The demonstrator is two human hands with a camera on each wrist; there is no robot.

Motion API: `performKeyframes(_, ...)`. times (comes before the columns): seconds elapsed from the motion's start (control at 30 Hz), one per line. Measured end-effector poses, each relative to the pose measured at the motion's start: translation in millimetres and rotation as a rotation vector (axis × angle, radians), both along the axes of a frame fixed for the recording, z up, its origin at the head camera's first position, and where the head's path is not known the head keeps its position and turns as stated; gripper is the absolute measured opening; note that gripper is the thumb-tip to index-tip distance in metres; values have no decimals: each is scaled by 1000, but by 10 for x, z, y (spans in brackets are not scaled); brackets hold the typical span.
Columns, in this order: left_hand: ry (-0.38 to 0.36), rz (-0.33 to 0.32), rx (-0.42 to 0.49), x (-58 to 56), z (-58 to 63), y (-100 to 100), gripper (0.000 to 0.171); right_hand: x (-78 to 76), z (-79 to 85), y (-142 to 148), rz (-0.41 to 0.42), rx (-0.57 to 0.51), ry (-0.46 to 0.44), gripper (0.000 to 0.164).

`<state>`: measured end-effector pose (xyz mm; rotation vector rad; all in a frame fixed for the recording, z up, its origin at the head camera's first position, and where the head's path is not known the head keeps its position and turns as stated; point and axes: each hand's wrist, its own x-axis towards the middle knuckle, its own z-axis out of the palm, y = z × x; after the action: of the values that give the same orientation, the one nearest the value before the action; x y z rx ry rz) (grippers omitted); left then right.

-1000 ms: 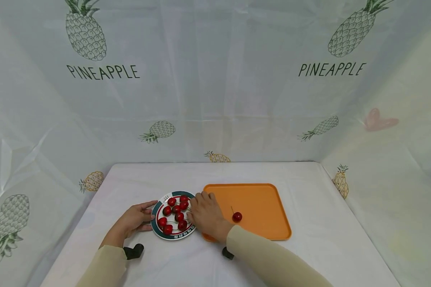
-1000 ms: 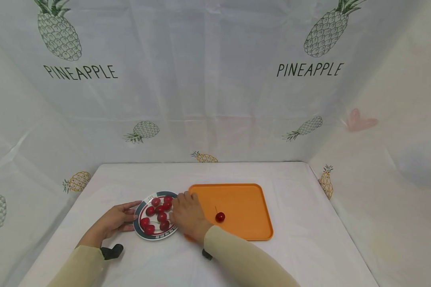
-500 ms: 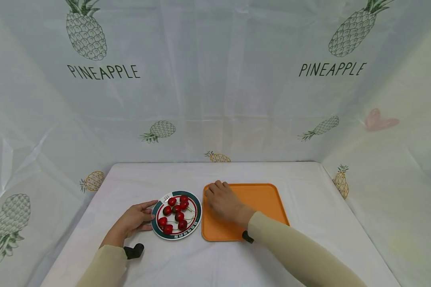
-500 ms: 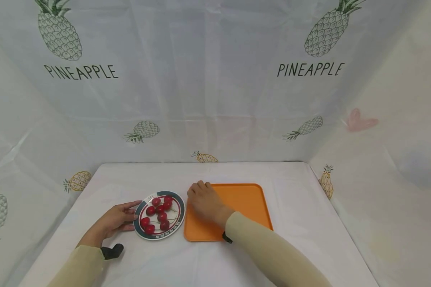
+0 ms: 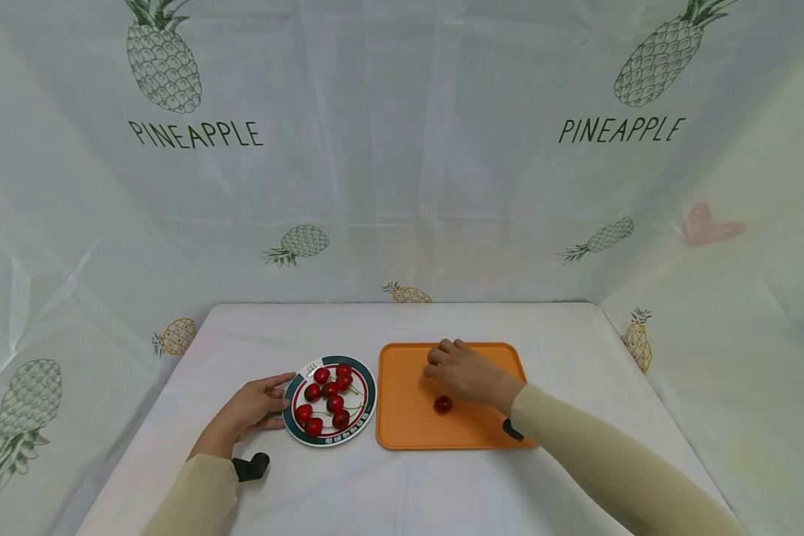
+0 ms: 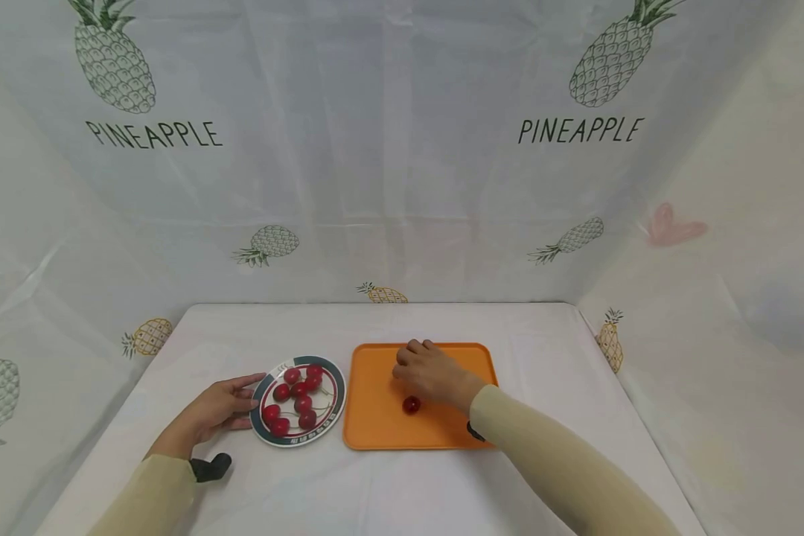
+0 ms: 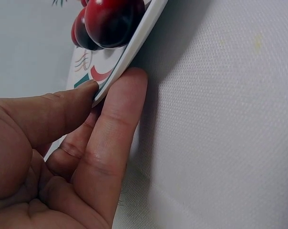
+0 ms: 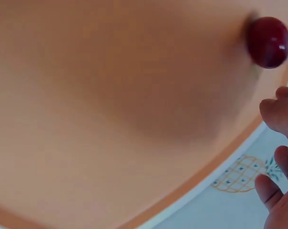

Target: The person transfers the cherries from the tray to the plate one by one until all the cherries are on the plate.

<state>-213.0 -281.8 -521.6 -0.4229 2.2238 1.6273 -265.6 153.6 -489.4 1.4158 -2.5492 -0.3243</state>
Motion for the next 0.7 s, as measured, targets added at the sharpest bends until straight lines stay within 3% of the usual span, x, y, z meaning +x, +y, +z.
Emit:
performKeyframes(0.4, -2, 13, -18, 0, -16, 11, 63, 60, -166, 113, -13, 8, -77, 28)
performKeyframes(0.7, 0, 6, -12, 19, -18, 10, 63, 80, -237, 263, -84, -51, -84, 15)
